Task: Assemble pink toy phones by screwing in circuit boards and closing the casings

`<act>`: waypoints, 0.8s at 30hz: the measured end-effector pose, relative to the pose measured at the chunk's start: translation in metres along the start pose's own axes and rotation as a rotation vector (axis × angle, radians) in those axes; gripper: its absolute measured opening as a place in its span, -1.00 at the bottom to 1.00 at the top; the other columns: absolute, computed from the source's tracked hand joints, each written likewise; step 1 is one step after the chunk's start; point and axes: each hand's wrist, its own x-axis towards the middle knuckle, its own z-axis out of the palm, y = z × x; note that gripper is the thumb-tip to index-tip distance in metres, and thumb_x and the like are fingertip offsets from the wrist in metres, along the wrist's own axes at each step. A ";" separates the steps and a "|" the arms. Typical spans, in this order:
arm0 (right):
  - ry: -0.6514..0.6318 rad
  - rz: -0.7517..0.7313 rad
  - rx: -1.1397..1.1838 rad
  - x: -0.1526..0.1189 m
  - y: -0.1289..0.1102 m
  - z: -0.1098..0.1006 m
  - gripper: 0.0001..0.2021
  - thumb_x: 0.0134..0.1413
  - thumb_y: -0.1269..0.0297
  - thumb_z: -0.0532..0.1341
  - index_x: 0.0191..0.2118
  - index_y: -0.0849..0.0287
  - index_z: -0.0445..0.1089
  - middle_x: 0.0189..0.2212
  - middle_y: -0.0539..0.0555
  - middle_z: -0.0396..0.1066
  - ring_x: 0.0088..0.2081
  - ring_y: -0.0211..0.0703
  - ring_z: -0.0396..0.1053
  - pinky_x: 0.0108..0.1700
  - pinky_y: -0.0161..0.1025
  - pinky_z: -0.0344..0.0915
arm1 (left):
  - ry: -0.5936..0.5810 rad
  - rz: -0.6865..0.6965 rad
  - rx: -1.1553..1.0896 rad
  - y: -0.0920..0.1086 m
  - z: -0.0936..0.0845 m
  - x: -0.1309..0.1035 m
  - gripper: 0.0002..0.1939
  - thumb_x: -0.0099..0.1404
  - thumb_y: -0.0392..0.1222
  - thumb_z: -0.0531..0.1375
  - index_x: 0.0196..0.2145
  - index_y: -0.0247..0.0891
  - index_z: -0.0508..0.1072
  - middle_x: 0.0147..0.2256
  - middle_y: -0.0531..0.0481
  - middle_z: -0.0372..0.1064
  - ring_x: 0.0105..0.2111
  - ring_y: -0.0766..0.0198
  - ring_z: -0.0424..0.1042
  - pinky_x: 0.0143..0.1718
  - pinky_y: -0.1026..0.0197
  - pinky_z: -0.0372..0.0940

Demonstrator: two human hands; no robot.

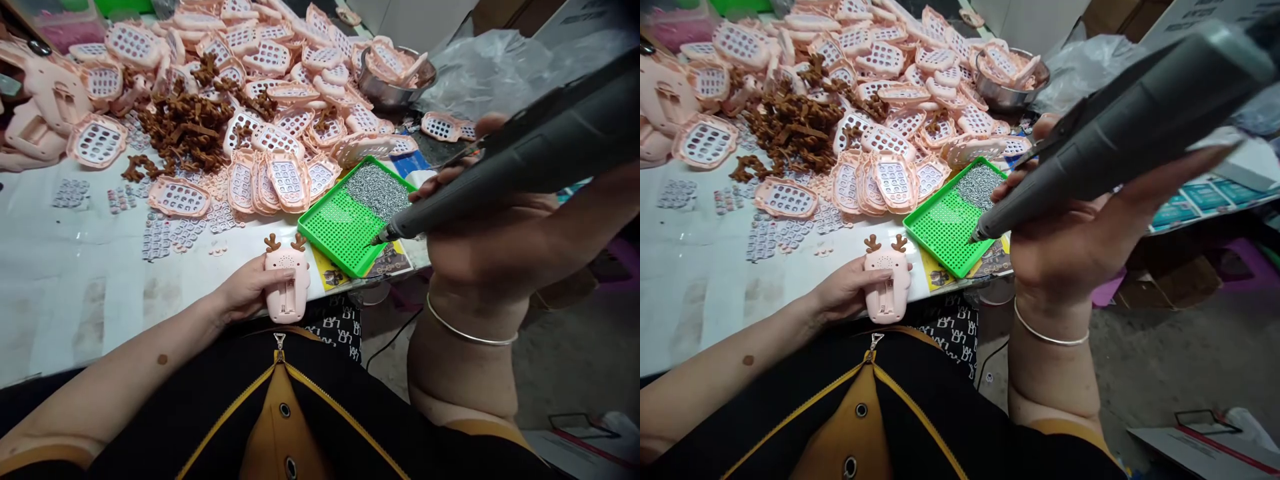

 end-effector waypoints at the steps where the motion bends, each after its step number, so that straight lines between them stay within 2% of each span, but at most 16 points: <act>1: -0.010 -0.001 0.020 0.000 0.000 0.001 -0.56 0.16 -0.17 0.04 -0.24 0.05 0.48 -0.15 0.13 0.39 -0.40 -0.13 0.42 -0.37 -0.07 0.44 | -0.001 -0.005 -0.001 0.000 -0.001 0.000 -0.63 0.05 -0.24 0.41 -0.17 -0.40 0.53 -0.29 -0.19 0.55 -0.35 0.16 0.52 -0.26 0.14 0.42; 3: -0.066 0.016 0.065 0.000 0.002 0.003 -0.65 -0.01 -0.09 0.25 -0.24 0.07 0.49 -0.14 0.11 0.38 -0.40 -0.14 0.42 -0.33 -0.05 0.47 | -0.006 -0.009 -0.007 0.000 -0.001 0.001 -0.63 0.05 -0.24 0.41 -0.17 -0.40 0.53 -0.29 -0.19 0.55 -0.35 0.16 0.52 -0.26 0.15 0.42; 5: -0.124 0.008 0.059 0.000 0.006 0.002 -0.59 -0.09 -0.10 0.30 -0.18 0.06 0.49 -0.15 0.10 0.38 -0.38 -0.13 0.43 -0.26 -0.02 0.48 | -0.010 -0.008 -0.013 0.000 -0.001 0.001 -0.62 0.04 -0.24 0.41 -0.16 -0.40 0.53 -0.29 -0.19 0.55 -0.34 0.17 0.52 -0.25 0.15 0.42; 8: -0.161 -0.128 -0.040 -0.003 0.022 -0.002 -0.58 0.12 -0.17 0.12 -0.06 -0.01 0.41 -0.24 0.07 0.37 -0.26 -0.08 0.47 -0.15 -0.01 0.45 | 0.011 -0.006 -0.023 0.000 0.001 0.001 -0.62 0.05 -0.25 0.41 -0.16 -0.40 0.52 -0.28 -0.20 0.55 -0.34 0.17 0.53 -0.22 0.15 0.41; 9: -0.156 -0.171 -0.084 -0.005 0.029 -0.004 -0.60 0.13 -0.17 0.12 -0.06 -0.04 0.40 -0.26 0.05 0.36 -0.24 -0.09 0.47 -0.15 -0.04 0.44 | 0.024 -0.007 -0.024 0.001 0.002 0.001 -0.63 0.05 -0.26 0.41 -0.16 -0.40 0.52 -0.27 -0.20 0.55 -0.34 0.16 0.53 -0.22 0.14 0.41; 12: -0.139 -0.150 -0.168 -0.011 0.049 -0.008 -0.55 -0.03 -0.22 0.27 -0.09 -0.07 0.38 -0.31 0.01 0.32 -0.35 -0.16 0.43 -0.28 -0.13 0.43 | 0.058 -0.011 -0.018 0.002 0.005 0.002 -0.61 0.05 -0.26 0.40 -0.14 -0.38 0.50 -0.27 -0.19 0.55 -0.35 0.15 0.53 -0.23 0.12 0.41; 14: -0.178 -0.050 -0.178 -0.013 0.058 -0.010 -0.44 -0.08 -0.32 0.25 -0.06 -0.05 0.36 -0.42 -0.01 0.28 -0.48 -0.20 0.36 -0.42 -0.17 0.39 | 0.071 -0.019 -0.008 0.002 0.007 0.003 -0.60 0.06 -0.25 0.40 -0.14 -0.38 0.50 -0.28 -0.19 0.55 -0.35 0.15 0.53 -0.24 0.11 0.41; 16: -0.228 -0.032 -0.194 -0.013 0.062 -0.012 -0.38 -0.07 -0.37 0.19 -0.03 -0.02 0.35 -0.52 -0.05 0.21 -0.57 -0.22 0.28 -0.52 -0.19 0.32 | 0.078 -0.030 0.003 0.002 0.008 0.003 -0.61 0.05 -0.24 0.41 -0.15 -0.38 0.49 -0.31 -0.18 0.54 -0.36 0.15 0.53 -0.26 0.12 0.41; 21: -0.191 -0.297 -0.215 -0.012 0.066 -0.012 -0.69 0.12 -0.14 0.17 -0.17 -0.06 0.38 -0.51 -0.04 0.20 -0.59 -0.25 0.26 -0.54 -0.19 0.22 | 0.108 -0.034 0.021 0.003 0.009 0.004 -0.59 0.05 -0.23 0.41 -0.14 -0.39 0.47 -0.29 -0.18 0.54 -0.34 0.16 0.53 -0.25 0.13 0.42; 24: -0.178 -0.342 -0.211 -0.012 0.072 -0.010 -0.74 0.17 -0.09 0.14 -0.19 -0.06 0.36 -0.54 -0.06 0.14 -0.61 -0.26 0.24 -0.56 -0.20 0.19 | 0.099 -0.041 0.019 0.003 0.009 0.004 -0.63 0.07 -0.23 0.40 -0.17 -0.39 0.48 -0.30 -0.18 0.54 -0.34 0.16 0.53 -0.26 0.14 0.43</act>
